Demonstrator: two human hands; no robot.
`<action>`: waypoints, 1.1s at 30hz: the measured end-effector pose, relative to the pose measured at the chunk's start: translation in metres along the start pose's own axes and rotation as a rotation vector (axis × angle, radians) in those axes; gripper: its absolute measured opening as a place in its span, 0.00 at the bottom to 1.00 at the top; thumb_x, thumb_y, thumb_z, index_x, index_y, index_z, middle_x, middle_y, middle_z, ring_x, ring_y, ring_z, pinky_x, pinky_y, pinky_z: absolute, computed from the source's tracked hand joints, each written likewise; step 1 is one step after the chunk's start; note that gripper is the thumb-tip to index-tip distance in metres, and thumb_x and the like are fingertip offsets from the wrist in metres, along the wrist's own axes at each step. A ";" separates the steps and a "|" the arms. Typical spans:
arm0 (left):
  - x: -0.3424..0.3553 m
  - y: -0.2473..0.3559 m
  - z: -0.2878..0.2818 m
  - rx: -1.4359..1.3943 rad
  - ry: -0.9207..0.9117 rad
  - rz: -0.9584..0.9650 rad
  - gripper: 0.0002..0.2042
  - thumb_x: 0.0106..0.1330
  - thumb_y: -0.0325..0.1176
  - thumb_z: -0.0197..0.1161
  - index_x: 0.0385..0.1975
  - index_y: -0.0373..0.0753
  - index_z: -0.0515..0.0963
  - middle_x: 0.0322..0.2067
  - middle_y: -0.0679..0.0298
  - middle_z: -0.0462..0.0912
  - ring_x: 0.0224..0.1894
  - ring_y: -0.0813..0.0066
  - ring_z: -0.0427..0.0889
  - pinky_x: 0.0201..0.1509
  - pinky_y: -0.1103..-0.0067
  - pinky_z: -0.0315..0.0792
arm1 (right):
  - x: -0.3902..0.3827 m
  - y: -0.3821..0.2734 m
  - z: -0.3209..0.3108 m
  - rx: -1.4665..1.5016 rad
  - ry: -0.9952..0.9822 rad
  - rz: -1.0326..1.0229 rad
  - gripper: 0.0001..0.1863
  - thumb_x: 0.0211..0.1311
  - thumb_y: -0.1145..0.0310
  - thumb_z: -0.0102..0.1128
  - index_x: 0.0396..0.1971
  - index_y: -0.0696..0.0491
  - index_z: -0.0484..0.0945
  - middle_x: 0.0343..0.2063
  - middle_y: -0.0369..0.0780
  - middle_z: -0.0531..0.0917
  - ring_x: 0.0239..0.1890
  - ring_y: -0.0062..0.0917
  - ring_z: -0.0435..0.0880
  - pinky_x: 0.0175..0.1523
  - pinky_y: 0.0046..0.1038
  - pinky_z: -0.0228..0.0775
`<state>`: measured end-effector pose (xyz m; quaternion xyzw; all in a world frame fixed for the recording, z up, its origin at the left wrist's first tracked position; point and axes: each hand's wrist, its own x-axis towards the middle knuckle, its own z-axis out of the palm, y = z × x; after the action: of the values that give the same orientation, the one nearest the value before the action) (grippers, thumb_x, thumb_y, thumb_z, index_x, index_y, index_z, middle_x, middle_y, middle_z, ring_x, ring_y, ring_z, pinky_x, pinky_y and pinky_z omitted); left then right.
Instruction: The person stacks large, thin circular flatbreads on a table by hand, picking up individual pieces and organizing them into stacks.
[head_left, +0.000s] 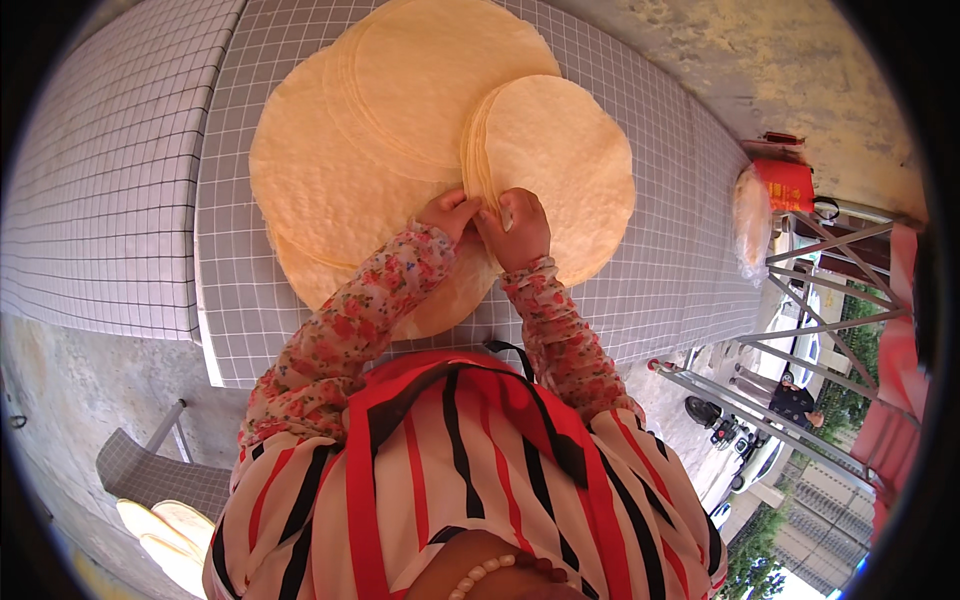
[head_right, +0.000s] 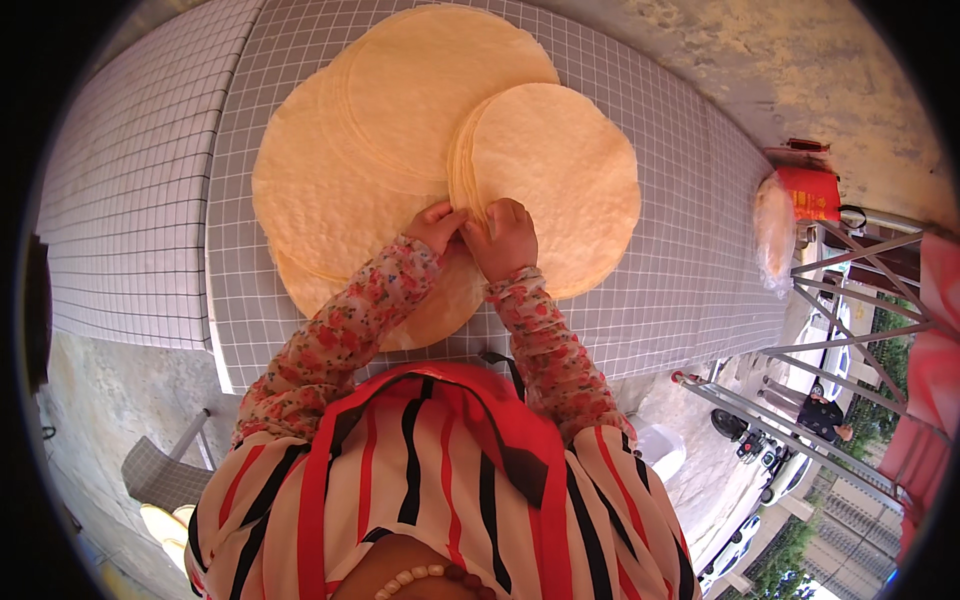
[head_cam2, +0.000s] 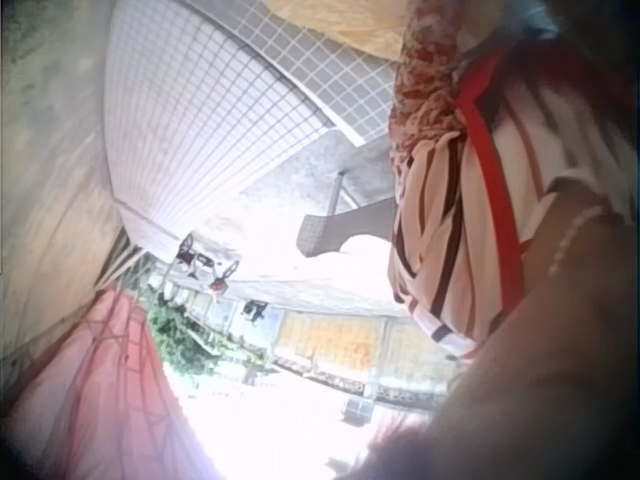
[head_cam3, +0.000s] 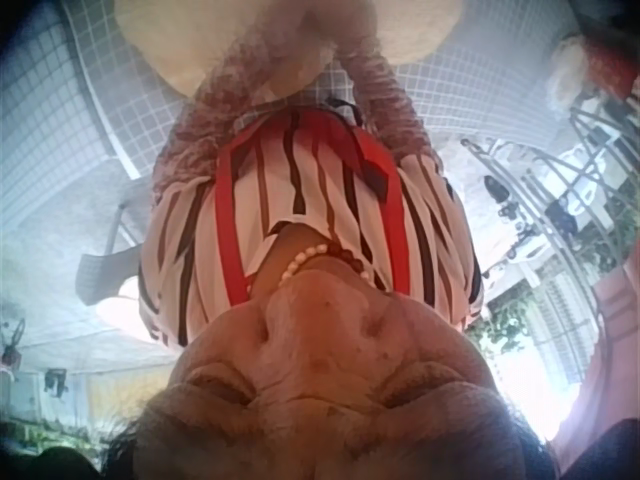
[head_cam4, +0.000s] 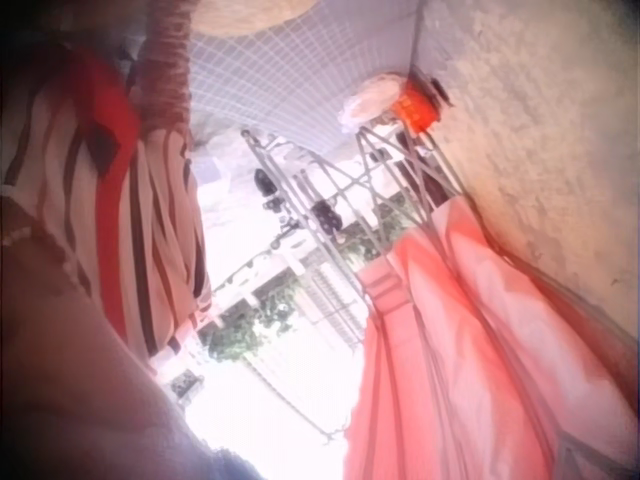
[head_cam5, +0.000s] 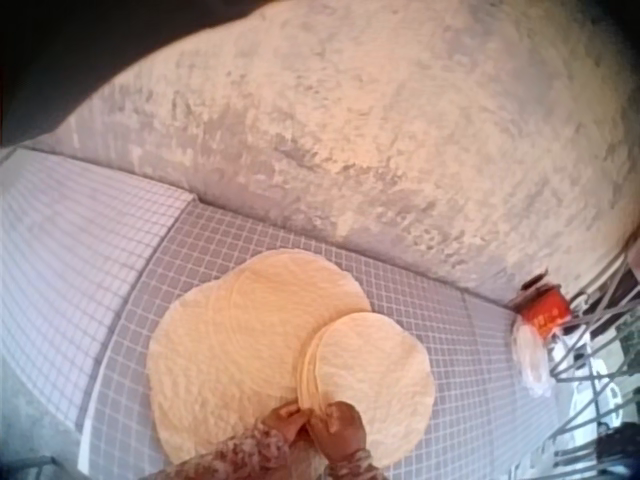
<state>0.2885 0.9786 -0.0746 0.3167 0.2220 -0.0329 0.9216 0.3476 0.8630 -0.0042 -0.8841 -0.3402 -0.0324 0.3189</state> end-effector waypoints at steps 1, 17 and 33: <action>0.000 0.000 -0.001 -0.010 0.007 -0.015 0.12 0.67 0.32 0.52 0.46 0.33 0.74 0.38 0.61 0.81 0.38 0.73 0.81 0.42 0.78 0.77 | 0.001 0.001 0.000 0.022 -0.020 0.023 0.09 0.48 0.67 0.60 0.24 0.57 0.72 0.27 0.47 0.77 0.32 0.43 0.76 0.36 0.38 0.70; 0.008 -0.014 -0.009 0.347 0.129 0.209 0.09 0.68 0.32 0.52 0.34 0.35 0.77 0.26 0.68 0.79 0.28 0.84 0.75 0.32 0.85 0.72 | 0.011 -0.004 0.015 -0.158 0.024 -0.192 0.04 0.51 0.72 0.56 0.23 0.56 0.74 0.31 0.43 0.78 0.34 0.39 0.77 0.37 0.36 0.71; -0.002 -0.004 -0.003 0.256 0.058 0.162 0.10 0.67 0.32 0.51 0.41 0.35 0.76 0.32 0.65 0.80 0.33 0.80 0.77 0.37 0.82 0.73 | 0.013 0.002 0.018 -0.092 -0.042 -0.172 0.07 0.50 0.72 0.58 0.30 0.57 0.75 0.37 0.44 0.77 0.39 0.40 0.76 0.42 0.36 0.71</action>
<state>0.2847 0.9774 -0.0782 0.4493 0.2163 0.0226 0.8665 0.3559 0.8801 -0.0160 -0.8659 -0.4195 -0.0567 0.2666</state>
